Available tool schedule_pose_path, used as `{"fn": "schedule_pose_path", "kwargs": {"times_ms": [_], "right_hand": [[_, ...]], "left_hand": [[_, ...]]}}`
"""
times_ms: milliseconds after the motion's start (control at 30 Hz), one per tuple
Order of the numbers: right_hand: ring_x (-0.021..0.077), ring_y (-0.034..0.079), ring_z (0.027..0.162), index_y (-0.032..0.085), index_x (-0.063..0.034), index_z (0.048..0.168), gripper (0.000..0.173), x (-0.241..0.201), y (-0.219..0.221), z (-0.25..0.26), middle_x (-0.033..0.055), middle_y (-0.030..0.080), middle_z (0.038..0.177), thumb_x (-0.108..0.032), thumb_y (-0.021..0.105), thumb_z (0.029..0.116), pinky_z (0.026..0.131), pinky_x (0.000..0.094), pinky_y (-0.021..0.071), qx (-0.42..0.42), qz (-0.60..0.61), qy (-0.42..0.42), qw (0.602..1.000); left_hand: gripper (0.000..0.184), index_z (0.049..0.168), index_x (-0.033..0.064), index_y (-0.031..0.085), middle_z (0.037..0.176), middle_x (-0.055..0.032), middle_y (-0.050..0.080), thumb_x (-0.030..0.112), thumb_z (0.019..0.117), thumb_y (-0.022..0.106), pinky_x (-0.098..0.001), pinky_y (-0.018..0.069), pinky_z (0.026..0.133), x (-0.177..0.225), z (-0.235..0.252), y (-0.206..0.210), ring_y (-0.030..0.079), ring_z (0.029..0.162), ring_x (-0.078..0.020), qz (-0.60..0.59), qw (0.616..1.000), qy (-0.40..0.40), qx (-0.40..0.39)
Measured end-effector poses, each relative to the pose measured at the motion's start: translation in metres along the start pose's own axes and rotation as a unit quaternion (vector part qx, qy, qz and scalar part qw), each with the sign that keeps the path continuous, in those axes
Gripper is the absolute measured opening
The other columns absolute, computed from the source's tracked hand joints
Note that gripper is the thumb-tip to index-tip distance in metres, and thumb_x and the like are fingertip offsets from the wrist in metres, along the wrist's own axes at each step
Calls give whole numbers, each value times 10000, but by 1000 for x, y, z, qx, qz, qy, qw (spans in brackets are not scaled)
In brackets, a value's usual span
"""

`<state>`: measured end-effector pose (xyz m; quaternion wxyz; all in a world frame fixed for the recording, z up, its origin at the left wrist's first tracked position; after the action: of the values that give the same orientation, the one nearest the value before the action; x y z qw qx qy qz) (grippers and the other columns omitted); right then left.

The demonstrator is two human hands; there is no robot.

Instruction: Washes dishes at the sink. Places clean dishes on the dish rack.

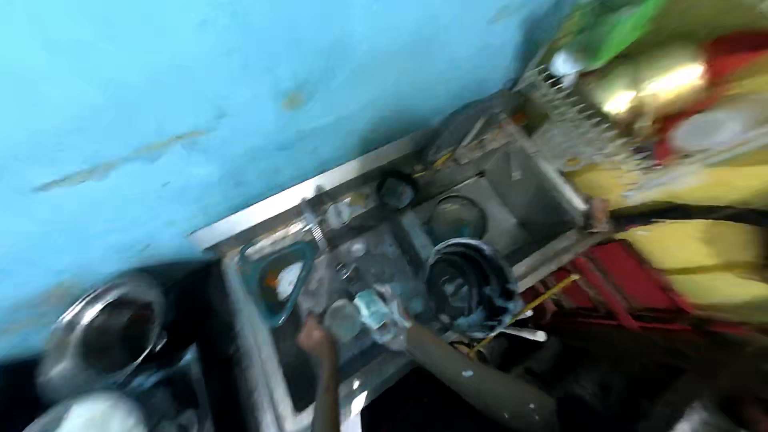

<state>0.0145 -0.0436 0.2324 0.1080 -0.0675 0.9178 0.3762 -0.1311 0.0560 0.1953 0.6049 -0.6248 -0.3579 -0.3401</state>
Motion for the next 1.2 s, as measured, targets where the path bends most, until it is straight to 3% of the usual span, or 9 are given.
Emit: {"fn": "schedule_pose_path", "kwargs": {"times_ms": [133, 233, 500, 567, 667, 767, 900, 1000, 1200], "right_hand": [[104, 642, 976, 543, -4, 1384, 350, -105, -24, -41, 98, 665, 1155, -100, 520, 1049, 861, 270, 553, 44, -355, -187, 915], [161, 644, 1063, 557, -22, 1401, 481, -151, -46, -56, 145, 662, 1235, -133, 689, 952, 944, 349, 537, 98, -548, -187, 810], [246, 685, 776, 615, -18, 1311, 373, -255, -21, 11, 187, 695, 1064, -158, 692, 975, 709, 433, 603, 107, -595, -285, 744], [297, 713, 924, 626, -7, 1300, 381, -291, -5, 53, 209, 696, 1132, -157, 705, 959, 831, 484, 612, 105, -639, -311, 696], [429, 566, 1286, 538, -19, 1434, 593, -316, 16, 108, 275, 575, 1390, -299, 732, 948, 1081, 618, 451, 112, -773, -276, 561], [403, 556, 1309, 544, -35, 1439, 553, -302, 42, 84, 247, 570, 1413, -327, 655, 982, 1104, 583, 443, 93, -783, -328, 520], [297, 704, 1013, 602, -96, 1360, 374, -227, 23, 8, 165, 672, 1256, -230, 625, 1011, 868, 512, 592, 17, -721, -338, 605], [258, 692, 1074, 644, -41, 1306, 335, -149, -9, 9, 159, 697, 1222, -176, 614, 1000, 968, 464, 563, -44, -727, -235, 644], [417, 539, 1328, 581, 53, 1367, 456, -32, -18, 53, 277, 570, 1401, -270, 510, 1052, 1113, 556, 427, -68, -841, -44, 535]], "left_hand": [[510, 1162, -120, 622, 1043, -236, 656, 370, 1062, 519, -473, 528, 859, -41, 3, 14, 615, 916, -244, -70, 976, -208, -14], [511, 1240, -41, 597, 1051, -156, 638, 430, 1058, 517, -431, 543, 807, -69, -6, 22, 606, 879, -186, -136, 947, -288, -36], [218, 967, -11, 626, 770, -23, 596, 200, 1020, 614, -304, 548, 637, -72, -29, 19, 583, 663, -92, -169, 952, -256, -9], [177, 931, 6, 623, 732, -9, 591, 167, 1005, 624, -293, 547, 601, -70, -28, 23, 581, 627, -88, -185, 952, -245, 2], [192, 1046, -48, 638, 798, -57, 630, 139, 1007, 614, -322, 571, 638, -69, -36, 19, 613, 675, -115, -191, 946, -263, 14], [148, 974, -14, 627, 749, -39, 607, 128, 996, 590, -313, 559, 603, -71, -31, 32, 598, 638, -115, -210, 940, -268, 20], [121, 986, -25, 615, 739, -42, 587, 84, 1002, 567, -320, 560, 614, -65, -22, 64, 587, 634, -126, -235, 928, -287, -20], [147, 1055, -48, 613, 868, -111, 655, 78, 1006, 555, -369, 600, 699, -60, -12, 83, 658, 761, -182, -250, 919, -294, -78], [189, 1086, -49, 607, 776, -63, 592, 101, 1051, 496, -312, 543, 598, -49, 20, 123, 585, 632, -126, -173, 930, -266, -183]]}}
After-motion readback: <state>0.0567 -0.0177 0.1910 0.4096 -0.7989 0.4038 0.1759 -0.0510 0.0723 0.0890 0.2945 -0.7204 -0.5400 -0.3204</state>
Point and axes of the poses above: each hand's wrist, its own z-axis towards the middle knuckle, its own y-axis out of the palm, x = y × z, the point moved 6 cm from there along z, towards the middle knuckle
